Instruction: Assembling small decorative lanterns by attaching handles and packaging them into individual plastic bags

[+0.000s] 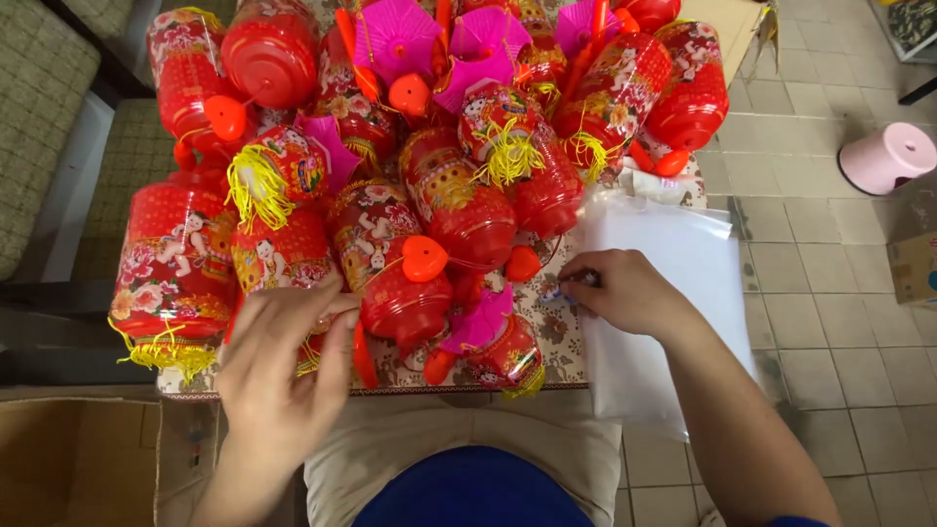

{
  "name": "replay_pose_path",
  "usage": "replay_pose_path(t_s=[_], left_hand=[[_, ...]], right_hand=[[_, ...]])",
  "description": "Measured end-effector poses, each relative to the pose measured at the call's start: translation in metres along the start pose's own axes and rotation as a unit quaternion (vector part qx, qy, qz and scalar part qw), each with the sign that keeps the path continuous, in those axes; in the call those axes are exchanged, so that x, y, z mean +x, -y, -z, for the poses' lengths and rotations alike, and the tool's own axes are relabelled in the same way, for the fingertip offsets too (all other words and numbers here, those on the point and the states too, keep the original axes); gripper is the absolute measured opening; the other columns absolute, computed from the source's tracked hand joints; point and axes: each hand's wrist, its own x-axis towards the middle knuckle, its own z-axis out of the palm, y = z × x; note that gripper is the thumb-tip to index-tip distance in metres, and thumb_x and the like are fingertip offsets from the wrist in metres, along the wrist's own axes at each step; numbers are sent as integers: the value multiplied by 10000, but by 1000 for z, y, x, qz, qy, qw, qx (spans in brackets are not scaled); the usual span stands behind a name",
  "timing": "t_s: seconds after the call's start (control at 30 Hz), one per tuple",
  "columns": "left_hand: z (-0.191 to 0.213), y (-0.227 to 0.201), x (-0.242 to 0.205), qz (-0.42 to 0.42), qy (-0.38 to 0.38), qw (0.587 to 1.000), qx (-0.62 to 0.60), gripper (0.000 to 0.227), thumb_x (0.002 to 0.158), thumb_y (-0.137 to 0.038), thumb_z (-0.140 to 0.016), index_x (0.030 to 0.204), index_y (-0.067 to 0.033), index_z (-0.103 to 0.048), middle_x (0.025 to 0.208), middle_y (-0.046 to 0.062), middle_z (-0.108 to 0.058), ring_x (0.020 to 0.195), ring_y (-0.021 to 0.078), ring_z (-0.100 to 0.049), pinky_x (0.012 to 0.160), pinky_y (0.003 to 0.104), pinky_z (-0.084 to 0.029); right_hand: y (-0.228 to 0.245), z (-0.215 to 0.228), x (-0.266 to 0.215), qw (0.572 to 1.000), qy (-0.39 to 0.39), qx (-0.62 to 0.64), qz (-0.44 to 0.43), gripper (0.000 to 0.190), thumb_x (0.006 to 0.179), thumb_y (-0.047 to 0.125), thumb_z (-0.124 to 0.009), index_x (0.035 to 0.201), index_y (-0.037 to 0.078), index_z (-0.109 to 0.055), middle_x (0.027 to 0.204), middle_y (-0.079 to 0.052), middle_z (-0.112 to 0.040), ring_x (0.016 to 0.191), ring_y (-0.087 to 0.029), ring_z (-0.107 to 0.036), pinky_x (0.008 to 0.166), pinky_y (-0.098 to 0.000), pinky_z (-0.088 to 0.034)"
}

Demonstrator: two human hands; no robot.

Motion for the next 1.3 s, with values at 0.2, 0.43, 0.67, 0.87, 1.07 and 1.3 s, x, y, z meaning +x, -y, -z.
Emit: replay_pose_path(t_s=[0.2,0.43,0.67,0.87,1.07,1.3], left_hand=[[-2,11,-24,-11,-19,999,23,181,922,44,-778,1063,55,-665,997,152,-758,885,281,-681,831,383,-554],[1,20,-51,9,-32,999,16,166,935,-29,-713,1047,86,-672,873,161,-726,868,313,-676,819,411,-573],[4,25,-70,30,-38,998,32,169,958,-11,-680,1083,95,-642,914,199,-702,875,337,-654,830,437,-566],[-2,25,-68,24,-41,999,23,129,943,-9,-668,1020,94,-659,913,209,-708,857,332,-669,798,414,-562],[-8,17,-45,-39,62,997,24,253,913,-112,-756,1132,0,-697,1123,132,-716,1066,310,-645,977,423,-563],[-24,1,-5,-123,172,977,-20,227,982,-153,-710,1183,-53,-682,1253,129,-660,1215,371,-595,1067,596,-474]], right_hand=[[-36,-35,29,983,-119,-64,122,287,890,210,-699,1157,138,-775,1146,-90,-771,987,-309,-720,896,-417,-532],[-39,-40,26,971,-167,-27,171,302,896,125,-698,1193,111,-747,1202,-117,-720,1037,-328,-698,922,-429,-534],[-93,25,69,918,-372,85,108,169,887,131,-710,1029,197,-771,950,32,-774,854,-101,-716,787,-282,-537],[-56,51,70,904,-385,175,55,64,962,154,-675,992,134,-728,872,-19,-720,688,-152,-658,657,-310,-534],[-18,-3,2,939,-143,164,265,323,908,56,-615,1229,66,-648,1019,-71,-769,853,-138,-735,745,-265,-577],[33,-89,-73,985,-52,49,159,1301,613,491,-1010,1610,167,-241,1554,-189,-378,1445,-345,-402,1173,-443,-326]])
